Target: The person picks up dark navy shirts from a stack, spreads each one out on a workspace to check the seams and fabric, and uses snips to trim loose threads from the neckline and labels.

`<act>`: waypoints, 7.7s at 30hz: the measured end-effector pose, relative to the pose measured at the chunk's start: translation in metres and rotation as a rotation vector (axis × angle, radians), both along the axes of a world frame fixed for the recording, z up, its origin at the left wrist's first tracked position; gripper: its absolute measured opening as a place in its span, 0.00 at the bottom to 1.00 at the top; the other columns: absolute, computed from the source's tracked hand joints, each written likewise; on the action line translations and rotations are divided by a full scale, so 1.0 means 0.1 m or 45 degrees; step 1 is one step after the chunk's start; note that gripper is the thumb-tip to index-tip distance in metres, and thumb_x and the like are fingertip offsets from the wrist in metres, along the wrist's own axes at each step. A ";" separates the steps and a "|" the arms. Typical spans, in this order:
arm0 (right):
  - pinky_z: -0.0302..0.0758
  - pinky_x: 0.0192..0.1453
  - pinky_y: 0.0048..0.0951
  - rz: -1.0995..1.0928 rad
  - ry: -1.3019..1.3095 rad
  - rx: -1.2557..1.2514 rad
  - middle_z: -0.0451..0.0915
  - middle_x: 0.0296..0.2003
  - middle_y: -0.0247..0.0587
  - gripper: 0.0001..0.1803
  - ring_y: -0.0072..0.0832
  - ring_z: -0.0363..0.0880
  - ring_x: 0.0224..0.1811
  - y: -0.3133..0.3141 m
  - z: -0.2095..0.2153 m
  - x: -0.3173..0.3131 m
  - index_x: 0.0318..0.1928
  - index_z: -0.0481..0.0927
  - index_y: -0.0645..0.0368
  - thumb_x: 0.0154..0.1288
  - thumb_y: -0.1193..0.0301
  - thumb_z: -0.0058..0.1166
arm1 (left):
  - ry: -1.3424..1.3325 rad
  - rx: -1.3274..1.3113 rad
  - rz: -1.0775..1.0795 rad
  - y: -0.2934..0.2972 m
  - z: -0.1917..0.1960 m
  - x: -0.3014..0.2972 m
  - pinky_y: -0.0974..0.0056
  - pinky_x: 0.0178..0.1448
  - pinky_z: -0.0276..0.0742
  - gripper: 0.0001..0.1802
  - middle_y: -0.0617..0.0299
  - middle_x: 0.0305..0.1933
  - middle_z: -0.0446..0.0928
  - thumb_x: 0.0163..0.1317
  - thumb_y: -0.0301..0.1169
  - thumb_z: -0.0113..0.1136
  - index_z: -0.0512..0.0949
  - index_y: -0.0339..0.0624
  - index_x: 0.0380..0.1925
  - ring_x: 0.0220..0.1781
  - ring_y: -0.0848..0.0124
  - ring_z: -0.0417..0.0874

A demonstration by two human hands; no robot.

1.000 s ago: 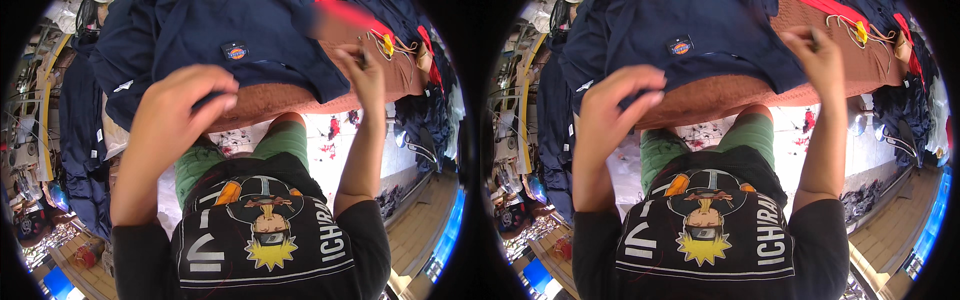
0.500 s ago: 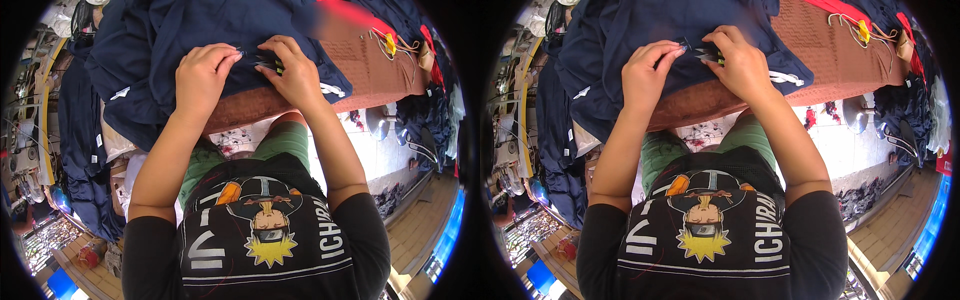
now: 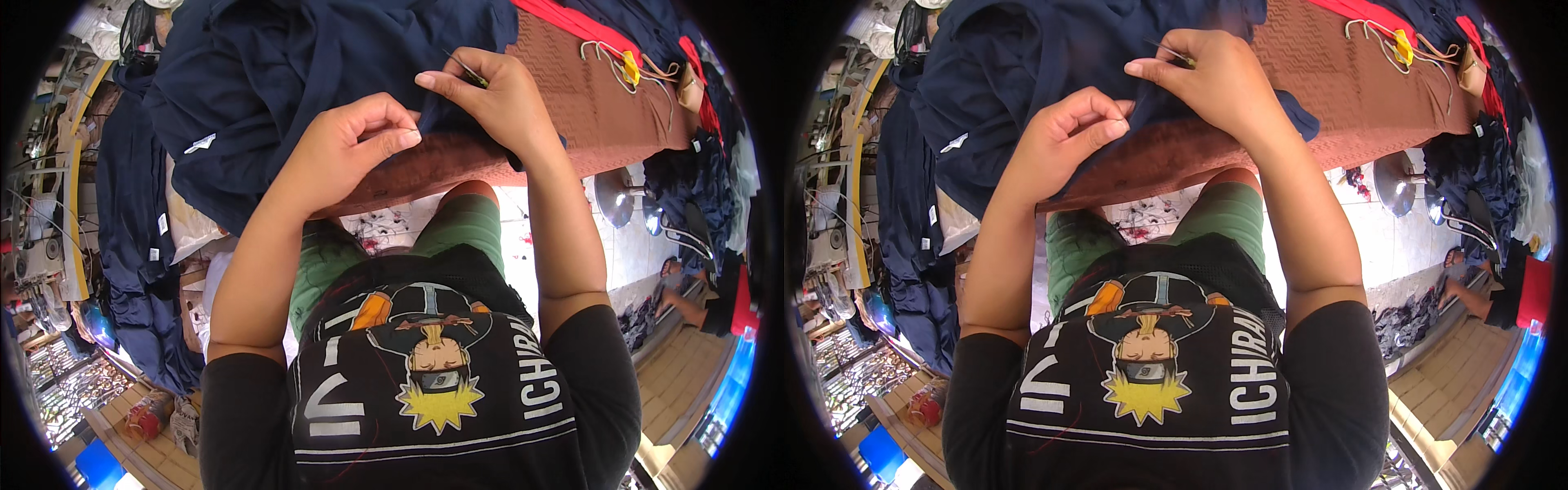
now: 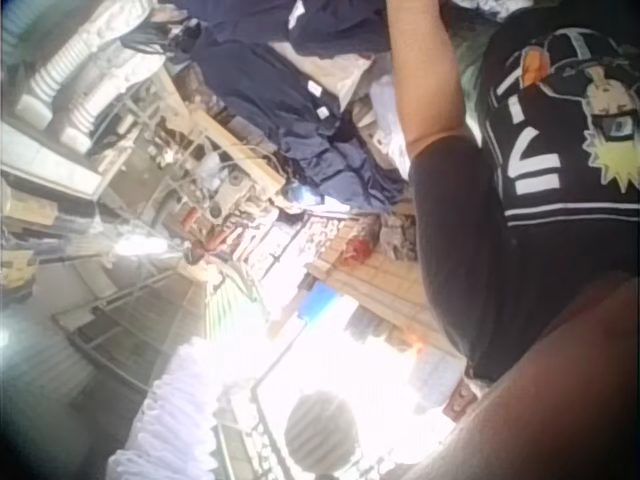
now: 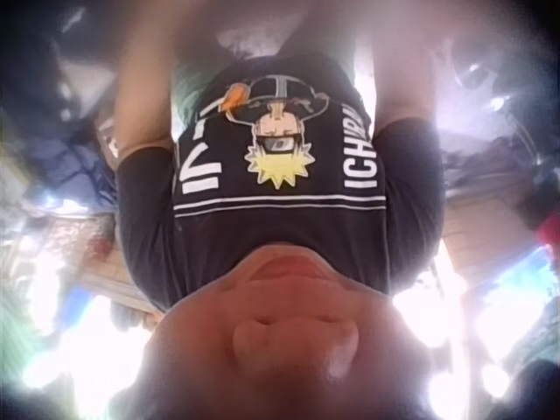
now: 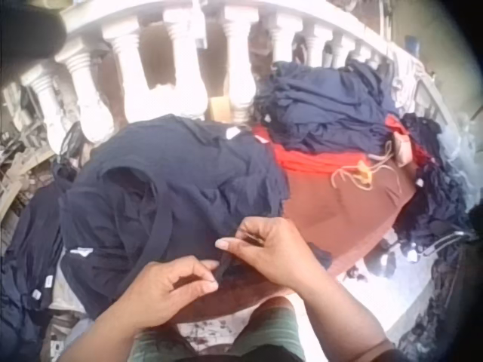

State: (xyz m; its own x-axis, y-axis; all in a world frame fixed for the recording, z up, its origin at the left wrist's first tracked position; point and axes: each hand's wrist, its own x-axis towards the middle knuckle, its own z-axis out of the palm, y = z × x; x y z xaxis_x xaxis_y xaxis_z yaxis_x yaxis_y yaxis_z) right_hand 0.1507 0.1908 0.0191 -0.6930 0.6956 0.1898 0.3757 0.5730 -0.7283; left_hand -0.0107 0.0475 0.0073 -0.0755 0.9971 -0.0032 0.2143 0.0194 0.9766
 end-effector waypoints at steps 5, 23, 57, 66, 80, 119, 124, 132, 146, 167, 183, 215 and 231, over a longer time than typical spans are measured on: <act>0.69 0.30 0.31 0.140 -0.139 -0.282 0.70 0.16 0.41 0.24 0.28 0.68 0.21 0.11 -0.21 -0.05 0.28 0.80 0.64 0.59 0.51 0.62 | -0.297 0.352 0.109 0.06 -0.09 -0.05 0.64 0.65 0.68 0.05 0.56 0.51 0.80 0.67 0.28 0.57 0.77 0.39 0.35 0.58 0.68 0.77; 0.76 0.38 0.35 0.081 0.102 0.266 0.78 0.34 0.38 0.11 0.38 0.81 0.36 -0.31 -0.11 0.32 0.40 0.80 0.55 0.59 0.67 0.61 | -0.946 0.140 0.328 0.28 -0.19 0.04 0.55 0.61 0.77 0.11 0.64 0.39 0.82 0.67 0.35 0.59 0.79 0.42 0.44 0.56 0.59 0.81; 0.76 0.39 0.32 0.170 0.117 0.095 0.82 0.36 0.40 0.11 0.34 0.80 0.33 0.01 -0.15 0.38 0.42 0.81 0.57 0.58 0.70 0.63 | 0.500 0.050 0.039 -0.09 -0.17 -0.04 0.65 0.55 0.75 0.21 0.57 0.46 0.82 0.58 0.18 0.53 0.75 0.41 0.53 0.50 0.66 0.82; 0.76 0.41 0.30 0.134 0.098 0.131 0.84 0.33 0.40 0.09 0.30 0.81 0.33 0.08 -0.30 0.32 0.41 0.82 0.57 0.59 0.72 0.62 | 0.773 0.039 0.174 -0.09 -0.35 0.00 0.67 0.60 0.71 0.21 0.60 0.52 0.80 0.59 0.20 0.53 0.74 0.42 0.55 0.53 0.69 0.80; 0.75 0.36 0.24 0.152 0.604 0.362 0.81 0.32 0.35 0.12 0.26 0.79 0.31 -0.48 -0.21 0.17 0.37 0.83 0.57 0.49 0.77 0.68 | -0.579 -0.146 0.183 -0.11 -0.14 -0.03 0.71 0.59 0.71 0.17 0.61 0.48 0.81 0.66 0.31 0.58 0.77 0.31 0.51 0.50 0.77 0.79; 0.75 0.35 0.38 0.099 0.145 0.377 0.77 0.32 0.39 0.08 0.41 0.79 0.33 -0.60 -0.14 0.21 0.37 0.78 0.56 0.59 0.68 0.59 | 0.352 0.080 0.503 -0.10 0.02 0.21 0.74 0.47 0.75 0.09 0.62 0.39 0.84 0.64 0.28 0.60 0.83 0.34 0.39 0.40 0.78 0.81; 0.75 0.34 0.38 0.069 0.118 0.471 0.78 0.31 0.38 0.06 0.41 0.79 0.32 -0.57 -0.08 0.27 0.35 0.78 0.55 0.59 0.69 0.59 | 1.230 0.271 -0.209 -0.55 0.59 -0.12 0.54 0.69 0.59 0.09 0.55 0.63 0.72 0.54 0.27 0.62 0.84 0.45 0.36 0.67 0.52 0.66; 0.75 0.34 0.33 0.014 0.212 0.376 0.79 0.32 0.40 0.10 0.39 0.81 0.31 -0.48 -0.14 0.34 0.39 0.79 0.57 0.58 0.69 0.62 | 0.919 0.051 0.091 -0.91 0.71 -0.04 0.57 0.64 0.65 0.08 0.59 0.52 0.78 0.52 0.27 0.66 0.81 0.39 0.34 0.59 0.59 0.74; 0.74 0.38 0.36 0.067 0.012 0.219 0.82 0.32 0.45 0.10 0.44 0.80 0.34 -0.26 -0.50 0.34 0.39 0.82 0.57 0.58 0.67 0.61 | 0.316 0.130 0.199 -0.10 -0.52 0.31 0.65 0.60 0.72 0.17 0.61 0.51 0.79 0.62 0.19 0.54 0.74 0.38 0.52 0.56 0.67 0.79; 0.75 0.40 0.36 -0.011 0.060 0.112 0.82 0.33 0.45 0.13 0.40 0.80 0.34 -0.27 -0.41 0.22 0.41 0.82 0.56 0.59 0.63 0.63 | -0.461 -0.231 0.296 -0.08 -0.28 0.19 0.75 0.41 0.73 0.13 0.68 0.32 0.80 0.65 0.38 0.63 0.80 0.38 0.37 0.33 0.82 0.78; 0.75 0.33 0.37 0.157 0.133 0.448 0.77 0.30 0.38 0.09 0.40 0.79 0.33 -0.56 -0.10 0.35 0.35 0.79 0.57 0.57 0.66 0.61 | -0.626 -0.291 0.252 -0.08 -0.20 0.17 0.77 0.34 0.67 0.15 0.76 0.28 0.74 0.66 0.44 0.60 0.79 0.44 0.38 0.27 0.86 0.69; 0.72 0.42 0.12 -0.242 1.194 0.507 0.78 0.37 0.32 0.11 0.14 0.75 0.38 0.08 0.18 0.66 0.46 0.78 0.63 0.64 0.85 0.54 | -0.329 0.693 0.453 -0.59 0.58 0.19 0.72 0.54 0.73 0.14 0.60 0.48 0.78 0.70 0.29 0.52 0.71 0.33 0.52 0.47 0.78 0.78; 0.77 0.45 0.25 -0.365 0.444 0.124 0.86 0.37 0.40 0.10 0.25 0.84 0.39 0.38 -0.46 0.73 0.45 0.84 0.53 0.63 0.70 0.59 | 0.363 0.150 0.637 -0.26 -0.07 -0.02 0.75 0.38 0.73 0.09 0.65 0.36 0.82 0.65 0.30 0.59 0.81 0.38 0.42 0.31 0.80 0.77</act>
State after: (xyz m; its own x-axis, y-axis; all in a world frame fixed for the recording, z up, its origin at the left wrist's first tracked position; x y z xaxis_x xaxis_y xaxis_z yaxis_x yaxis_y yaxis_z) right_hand 0.2242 0.2287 -0.0266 -0.3582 0.8172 0.4514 0.2715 0.5538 -0.7871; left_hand -0.0126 0.0211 0.0008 -0.5190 0.8322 0.1950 0.4616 0.0808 0.8834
